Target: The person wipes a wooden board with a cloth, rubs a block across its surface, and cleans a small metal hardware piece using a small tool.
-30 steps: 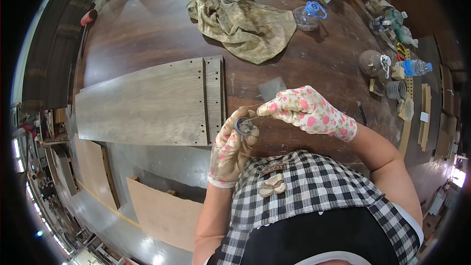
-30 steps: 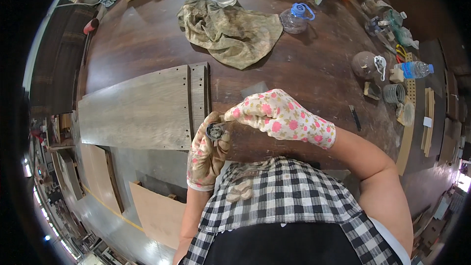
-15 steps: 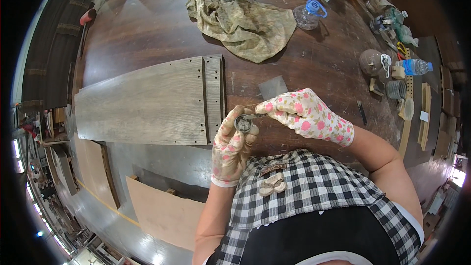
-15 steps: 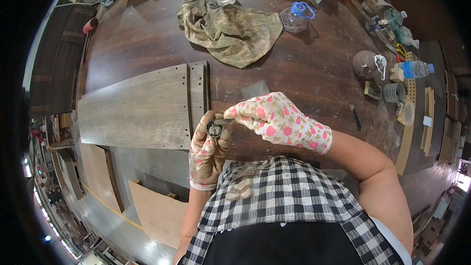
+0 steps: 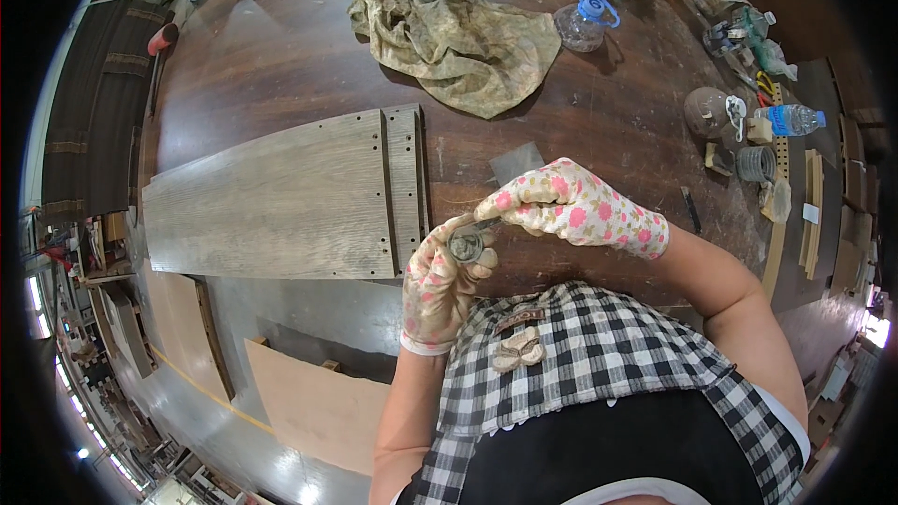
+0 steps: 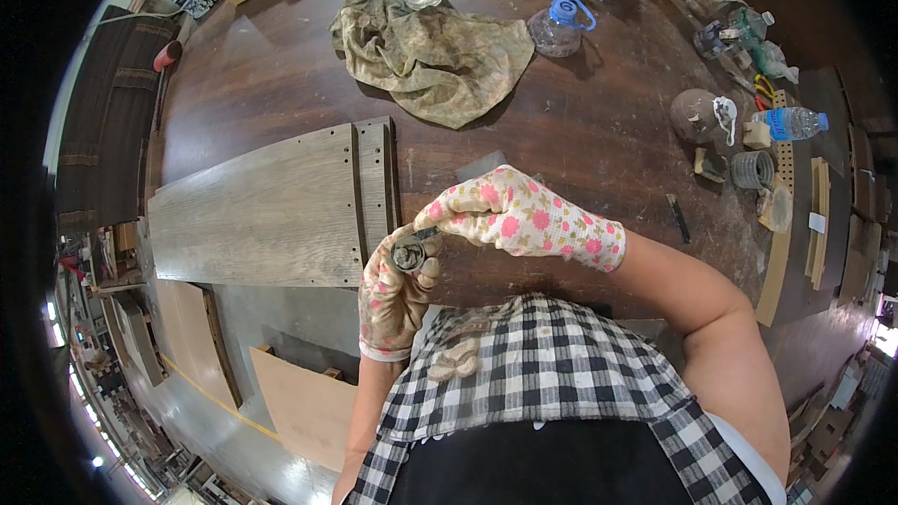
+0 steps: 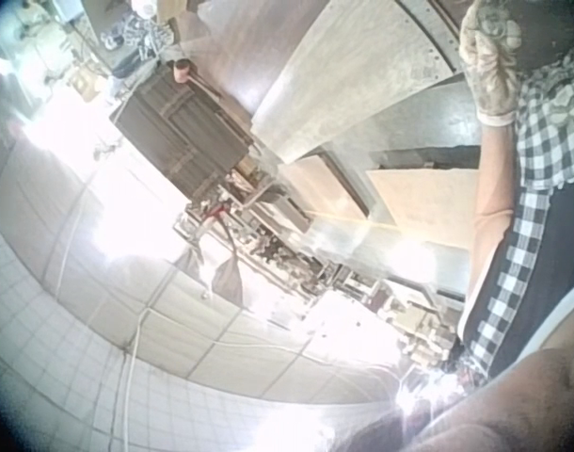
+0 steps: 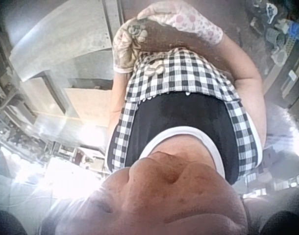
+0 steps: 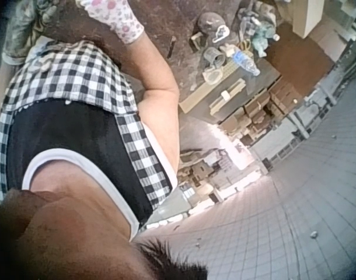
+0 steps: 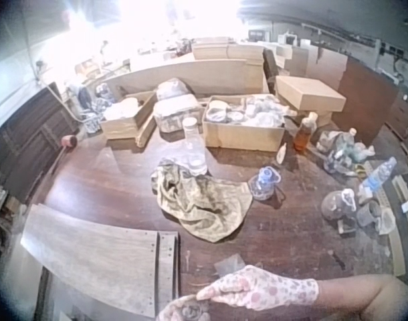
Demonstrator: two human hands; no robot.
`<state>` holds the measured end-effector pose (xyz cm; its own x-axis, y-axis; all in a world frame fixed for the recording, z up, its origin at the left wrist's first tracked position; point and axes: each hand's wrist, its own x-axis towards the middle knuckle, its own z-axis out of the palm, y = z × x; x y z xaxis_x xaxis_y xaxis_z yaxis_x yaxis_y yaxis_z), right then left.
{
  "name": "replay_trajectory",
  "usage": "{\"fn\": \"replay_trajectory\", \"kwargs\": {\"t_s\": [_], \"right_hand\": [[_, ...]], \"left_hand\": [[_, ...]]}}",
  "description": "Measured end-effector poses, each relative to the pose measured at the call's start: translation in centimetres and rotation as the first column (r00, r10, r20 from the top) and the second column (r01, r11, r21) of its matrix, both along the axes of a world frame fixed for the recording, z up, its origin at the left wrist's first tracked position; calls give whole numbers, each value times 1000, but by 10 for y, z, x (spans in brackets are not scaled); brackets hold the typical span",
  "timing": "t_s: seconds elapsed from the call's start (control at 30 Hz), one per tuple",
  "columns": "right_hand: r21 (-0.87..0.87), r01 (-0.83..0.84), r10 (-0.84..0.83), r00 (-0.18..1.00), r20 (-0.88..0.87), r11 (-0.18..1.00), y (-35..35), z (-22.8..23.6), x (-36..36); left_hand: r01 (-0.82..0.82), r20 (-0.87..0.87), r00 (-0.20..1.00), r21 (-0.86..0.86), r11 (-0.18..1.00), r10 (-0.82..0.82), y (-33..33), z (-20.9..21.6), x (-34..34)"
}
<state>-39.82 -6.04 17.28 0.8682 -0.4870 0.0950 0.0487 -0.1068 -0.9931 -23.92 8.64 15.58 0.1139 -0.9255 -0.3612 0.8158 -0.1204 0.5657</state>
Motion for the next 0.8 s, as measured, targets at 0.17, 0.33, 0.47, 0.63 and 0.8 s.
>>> {"fn": "replay_trajectory", "kwargs": {"t_s": [0.17, 0.33, 0.47, 0.63, 0.8], "right_hand": [[-300, -113, 91, 992, -85, 947, -7, 7, -6], [-714, -154, 21, 981, -192, 683, -1, 7, -10], [-736, -142, 14, 984, -177, 662, -5, 10, -9], [-591, -58, 18, 997, -74, 804, -4, 13, -13], [-734, -219, 49, 968, -246, 643, 4, 16, -12]], "left_hand": [[-14, -36, 999, 17, 1000, 14, 1, 1, 1], [22, -11, 1000, 37, 999, -22, 0, 0, 1], [36, -3, 999, 21, 999, -36, -2, -1, 1], [16, 32, 999, 38, 999, -18, -3, 0, 1], [35, 62, 997, 79, 996, -40, -2, 4, 2]]}}
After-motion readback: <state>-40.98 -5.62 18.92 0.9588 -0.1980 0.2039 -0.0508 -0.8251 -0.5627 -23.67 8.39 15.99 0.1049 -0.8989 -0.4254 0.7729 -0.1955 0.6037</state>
